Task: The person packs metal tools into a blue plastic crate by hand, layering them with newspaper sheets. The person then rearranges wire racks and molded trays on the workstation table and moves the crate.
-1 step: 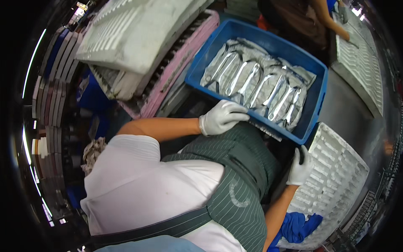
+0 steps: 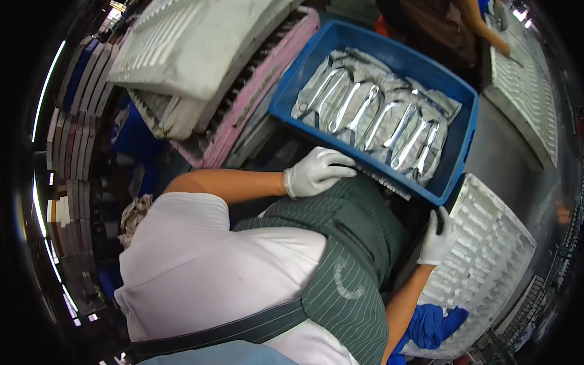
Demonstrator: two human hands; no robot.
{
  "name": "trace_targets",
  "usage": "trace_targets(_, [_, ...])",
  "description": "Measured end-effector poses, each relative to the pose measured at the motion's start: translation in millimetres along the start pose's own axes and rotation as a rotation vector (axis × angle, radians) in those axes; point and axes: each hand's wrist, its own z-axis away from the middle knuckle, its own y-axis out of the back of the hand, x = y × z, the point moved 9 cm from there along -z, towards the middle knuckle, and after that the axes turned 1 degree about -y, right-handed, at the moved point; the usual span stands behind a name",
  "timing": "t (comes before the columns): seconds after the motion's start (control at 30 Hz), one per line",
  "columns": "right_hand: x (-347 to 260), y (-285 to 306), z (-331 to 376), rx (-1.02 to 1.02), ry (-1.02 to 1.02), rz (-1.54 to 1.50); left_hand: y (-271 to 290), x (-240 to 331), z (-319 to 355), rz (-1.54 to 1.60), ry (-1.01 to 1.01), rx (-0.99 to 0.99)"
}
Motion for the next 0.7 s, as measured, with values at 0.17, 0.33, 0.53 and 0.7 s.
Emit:
trace_targets(0.17, [-2,-3,-5,-0.003,0.009,-0.006,6,-91,120,-0.072,0.576,-0.086])
trace_targets(0.33, [4,-4,-1,0.013,0.019,0.046,-8,-190,263,-0.309,1.219,-0.527])
trace_targets(0.53, [-11,1,2,0.097,0.107,0.123,-47,-214,274,-0.063,1.356,-0.621])
trace_targets(0.7, [-1,-2,1,0.119,0.103,0.161,-55,-166,166,-0.001,0.963,-0.428])
